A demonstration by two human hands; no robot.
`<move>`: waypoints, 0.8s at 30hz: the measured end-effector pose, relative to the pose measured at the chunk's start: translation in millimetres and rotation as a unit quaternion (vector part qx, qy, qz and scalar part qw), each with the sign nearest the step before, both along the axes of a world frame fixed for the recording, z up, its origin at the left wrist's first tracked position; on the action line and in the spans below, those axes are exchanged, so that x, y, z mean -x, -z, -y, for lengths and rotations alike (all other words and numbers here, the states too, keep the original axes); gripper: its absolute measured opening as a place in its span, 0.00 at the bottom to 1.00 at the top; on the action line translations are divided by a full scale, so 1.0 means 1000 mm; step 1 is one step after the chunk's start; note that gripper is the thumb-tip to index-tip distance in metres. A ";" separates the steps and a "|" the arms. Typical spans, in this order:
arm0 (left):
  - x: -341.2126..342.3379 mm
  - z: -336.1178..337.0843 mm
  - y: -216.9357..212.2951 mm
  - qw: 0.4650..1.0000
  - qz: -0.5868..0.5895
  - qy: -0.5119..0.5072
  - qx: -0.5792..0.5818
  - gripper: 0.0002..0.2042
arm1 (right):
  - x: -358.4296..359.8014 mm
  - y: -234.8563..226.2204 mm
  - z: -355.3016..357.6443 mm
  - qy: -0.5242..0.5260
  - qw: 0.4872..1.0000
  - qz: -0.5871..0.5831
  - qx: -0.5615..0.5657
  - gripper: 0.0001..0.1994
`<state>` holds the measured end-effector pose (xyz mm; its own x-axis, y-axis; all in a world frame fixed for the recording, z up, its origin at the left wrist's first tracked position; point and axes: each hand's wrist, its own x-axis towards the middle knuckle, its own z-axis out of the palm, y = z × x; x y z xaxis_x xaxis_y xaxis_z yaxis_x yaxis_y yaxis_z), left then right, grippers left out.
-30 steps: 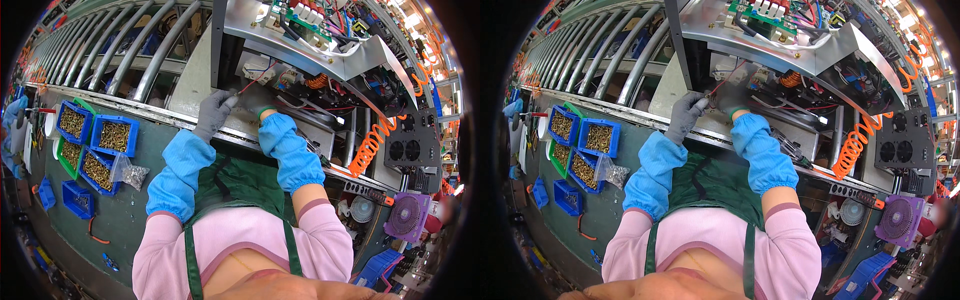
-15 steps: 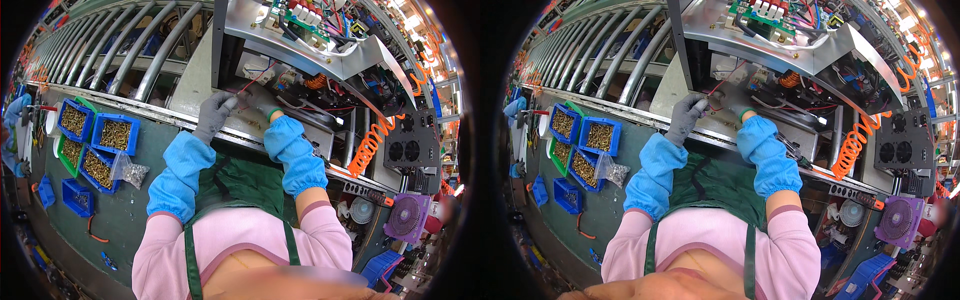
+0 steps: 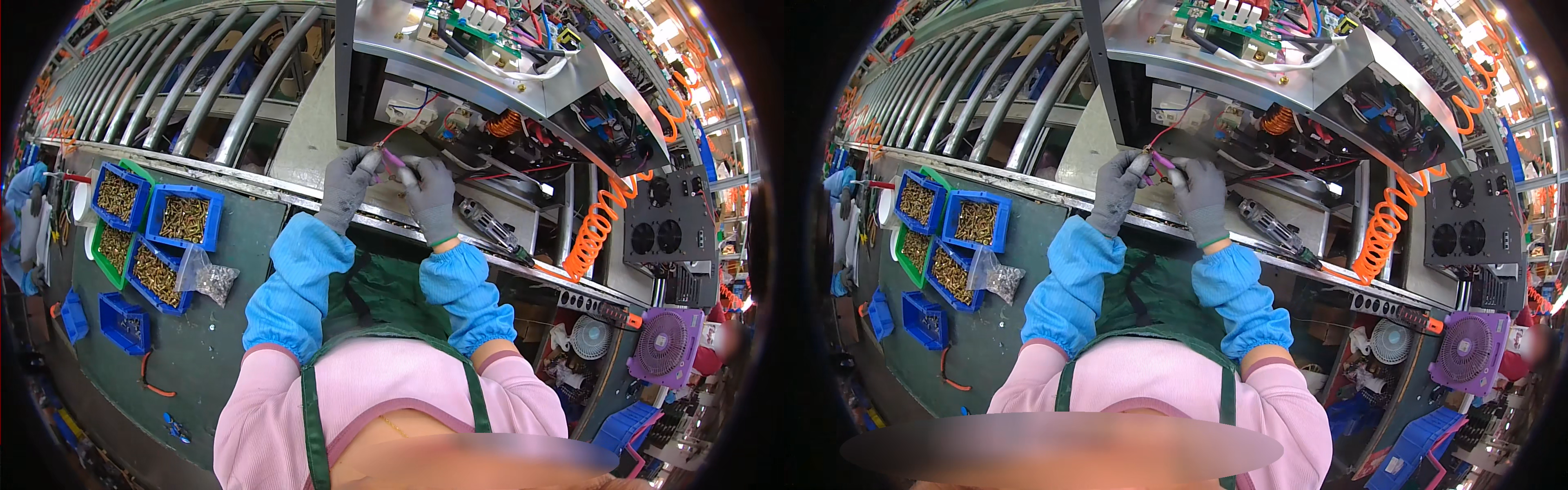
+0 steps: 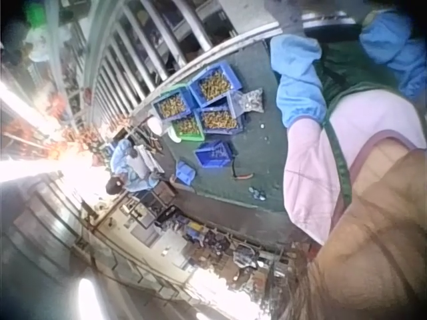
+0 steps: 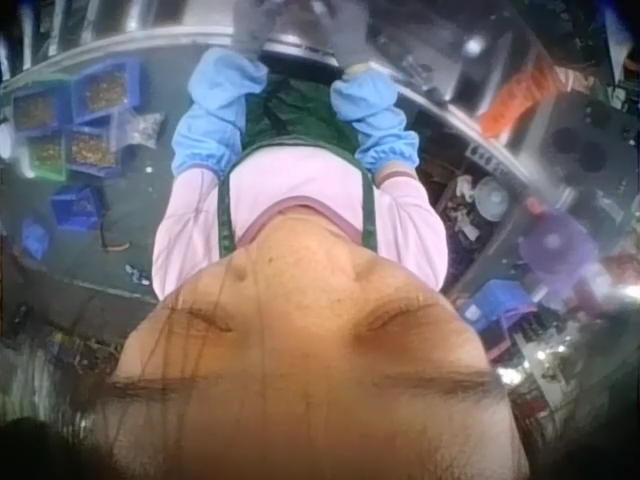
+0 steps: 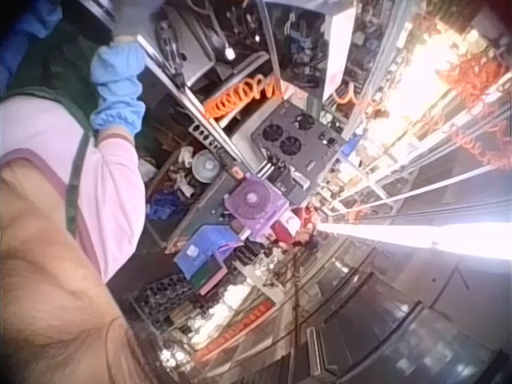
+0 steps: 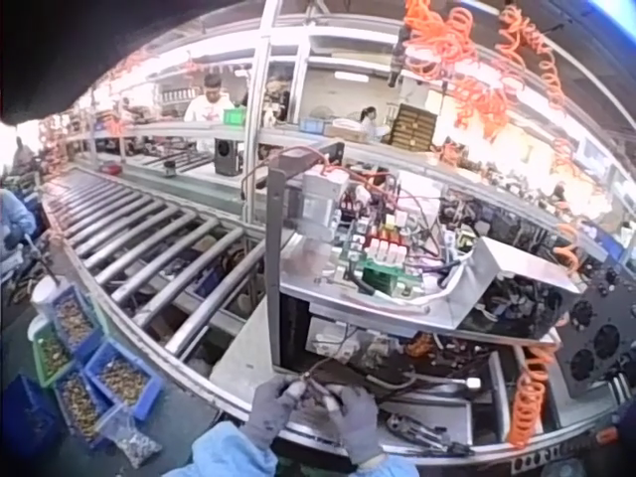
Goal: The person assembles an electronic component by inserting parts into a housing and securing them with screws using a pneumatic screwdriver.
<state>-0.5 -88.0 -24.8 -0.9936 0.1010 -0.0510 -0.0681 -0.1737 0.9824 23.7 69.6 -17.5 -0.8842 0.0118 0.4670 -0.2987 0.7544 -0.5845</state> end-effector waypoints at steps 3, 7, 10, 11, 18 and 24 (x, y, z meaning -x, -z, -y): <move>0.000 0.001 -0.002 1.000 -0.008 0.024 0.002 0.15 | -0.001 -0.001 0.001 0.020 0.999 -0.031 -0.006 0.09; -0.001 -0.001 -0.004 1.000 0.005 0.017 -0.012 0.15 | -0.004 -0.002 0.000 -0.002 0.999 -0.047 0.001 0.08; -0.002 -0.004 -0.009 1.000 0.012 0.016 -0.007 0.14 | -0.005 0.000 -0.001 -0.008 0.998 -0.060 0.000 0.08; -0.002 -0.006 -0.013 1.000 0.016 0.001 -0.015 0.14 | -0.006 0.000 -0.001 -0.009 0.998 -0.068 -0.001 0.08; -0.004 0.003 -0.016 0.997 0.048 0.006 -0.057 0.13 | -0.023 -0.009 -0.003 0.011 0.981 -0.164 -0.107 0.10; -0.011 -0.004 -0.026 0.999 0.016 0.004 -0.041 0.14 | -0.032 -0.009 0.003 0.026 0.989 0.027 -0.145 0.09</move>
